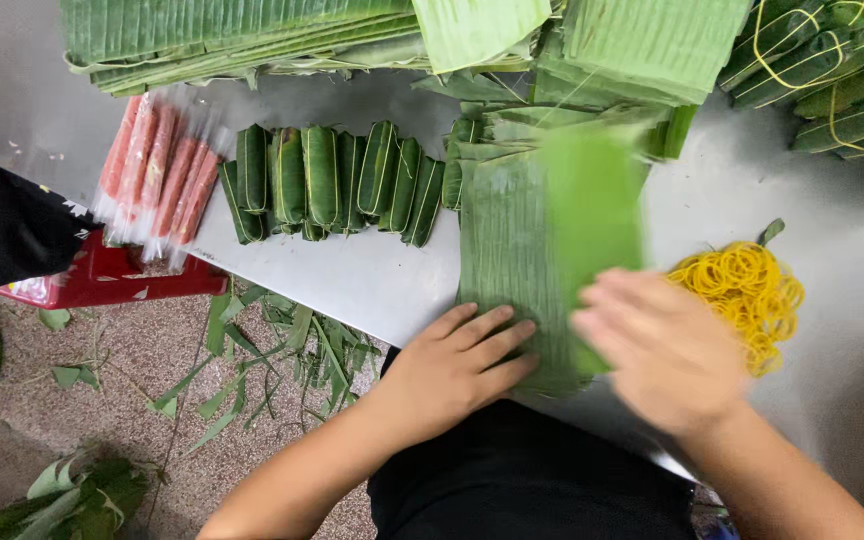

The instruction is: The person folds cut banana leaf pieces around a filling to form small rectangular packages, secures each with a yellow rubber band, and gathers the finished packages into a tied bundle. They repeat the wrapping cycle and set completed bundles aside on the stainless steel worktable.

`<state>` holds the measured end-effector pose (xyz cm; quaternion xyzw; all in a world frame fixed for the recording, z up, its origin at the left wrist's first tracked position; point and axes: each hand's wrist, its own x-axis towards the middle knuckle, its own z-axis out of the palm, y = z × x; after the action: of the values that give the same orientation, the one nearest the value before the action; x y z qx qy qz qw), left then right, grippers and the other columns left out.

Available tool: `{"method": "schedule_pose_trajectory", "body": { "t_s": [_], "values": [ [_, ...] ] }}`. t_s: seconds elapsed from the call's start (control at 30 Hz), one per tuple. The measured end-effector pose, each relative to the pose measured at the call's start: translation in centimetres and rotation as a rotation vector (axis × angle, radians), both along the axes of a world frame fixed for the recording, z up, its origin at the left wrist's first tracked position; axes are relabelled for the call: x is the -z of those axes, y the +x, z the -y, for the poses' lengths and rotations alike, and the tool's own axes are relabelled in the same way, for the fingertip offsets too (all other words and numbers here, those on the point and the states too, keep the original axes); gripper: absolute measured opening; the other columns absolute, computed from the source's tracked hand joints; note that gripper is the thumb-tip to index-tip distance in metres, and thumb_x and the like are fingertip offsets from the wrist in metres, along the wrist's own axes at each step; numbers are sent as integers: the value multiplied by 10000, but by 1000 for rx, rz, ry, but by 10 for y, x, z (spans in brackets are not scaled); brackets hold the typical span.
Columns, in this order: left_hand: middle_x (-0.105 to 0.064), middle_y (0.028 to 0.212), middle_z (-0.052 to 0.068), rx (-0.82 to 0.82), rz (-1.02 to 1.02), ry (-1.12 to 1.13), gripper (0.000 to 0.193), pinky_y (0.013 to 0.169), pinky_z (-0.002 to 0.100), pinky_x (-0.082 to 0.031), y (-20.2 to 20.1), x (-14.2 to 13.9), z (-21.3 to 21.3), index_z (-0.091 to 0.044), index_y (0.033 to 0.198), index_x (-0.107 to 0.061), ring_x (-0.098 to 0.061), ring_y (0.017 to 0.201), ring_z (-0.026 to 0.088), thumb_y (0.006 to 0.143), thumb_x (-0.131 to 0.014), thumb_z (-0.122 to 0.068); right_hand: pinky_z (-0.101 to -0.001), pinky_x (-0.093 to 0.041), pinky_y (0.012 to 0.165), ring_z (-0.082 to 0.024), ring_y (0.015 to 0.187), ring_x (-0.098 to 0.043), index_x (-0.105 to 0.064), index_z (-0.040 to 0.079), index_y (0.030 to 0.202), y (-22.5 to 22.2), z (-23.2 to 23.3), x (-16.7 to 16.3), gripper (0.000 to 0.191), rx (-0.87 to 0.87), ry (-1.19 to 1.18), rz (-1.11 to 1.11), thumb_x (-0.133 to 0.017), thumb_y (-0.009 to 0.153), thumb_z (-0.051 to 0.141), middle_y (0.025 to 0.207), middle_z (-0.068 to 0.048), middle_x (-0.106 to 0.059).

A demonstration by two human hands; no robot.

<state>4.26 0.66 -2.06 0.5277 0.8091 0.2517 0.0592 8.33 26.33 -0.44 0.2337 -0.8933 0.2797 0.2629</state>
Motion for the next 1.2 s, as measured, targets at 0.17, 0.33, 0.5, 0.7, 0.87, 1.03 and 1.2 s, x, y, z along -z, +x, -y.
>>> {"method": "schedule_pose_trajectory", "body": {
  "t_s": [0.17,0.33,0.5,0.7,0.87,1.03,1.2],
  "values": [
    [-688,1208,37,-19,101,38,225,1126,467,-488,1,15,25,-158,1038,-697,-656,1248,282,907,-698,-340,-398,-574,915,-290,1117,-705,-749,41,1146,3,34,11,361,-135,117,273,-701,794,102,1178,-114,-738],
    [-733,1070,35,-771,-214,70,157,833,406,-546,-39,26,96,-147,1016,-728,-696,991,276,870,-757,-197,-380,-577,904,-273,1127,-701,-743,75,1161,4,39,11,352,-152,101,239,-704,811,93,1179,-90,-732],
    [-688,1198,135,-1186,-455,-75,201,918,432,-513,-113,48,162,-53,1229,-725,-651,1062,345,1046,-717,-136,-355,-575,853,-250,1127,-693,-744,126,1165,6,42,18,368,-126,145,329,-725,798,103,1185,-61,-728],
    [-690,1110,147,-1243,-490,-269,229,789,467,-521,-131,63,160,-77,1166,-755,-635,956,367,991,-766,-223,-352,-572,867,-242,1154,-682,-732,152,1179,5,42,20,417,-133,152,401,-745,764,112,1216,-44,-722],
    [-726,928,98,-1338,-334,-285,180,706,440,-524,-124,15,141,-95,1014,-758,-685,829,304,978,-766,-271,-370,-563,869,-266,1147,-673,-712,112,1186,3,40,16,437,-171,99,447,-781,806,318,1224,-67,-710],
    [-685,857,78,-1171,-144,75,105,720,321,-499,-53,-22,77,-61,1099,-750,-635,784,212,1087,-729,-163,-387,-532,958,-297,1173,-668,-675,57,1266,3,37,16,568,-125,-51,598,-745,845,432,1255,-108,-703],
    [-709,1167,109,-646,1323,844,142,797,354,-647,-3,3,14,-27,1123,-644,-758,932,227,987,-655,-65,-370,-511,932,-310,1079,-670,-624,-13,1286,17,23,28,438,-95,-363,721,-625,983,304,1193,-145,-685]
  ]
}}
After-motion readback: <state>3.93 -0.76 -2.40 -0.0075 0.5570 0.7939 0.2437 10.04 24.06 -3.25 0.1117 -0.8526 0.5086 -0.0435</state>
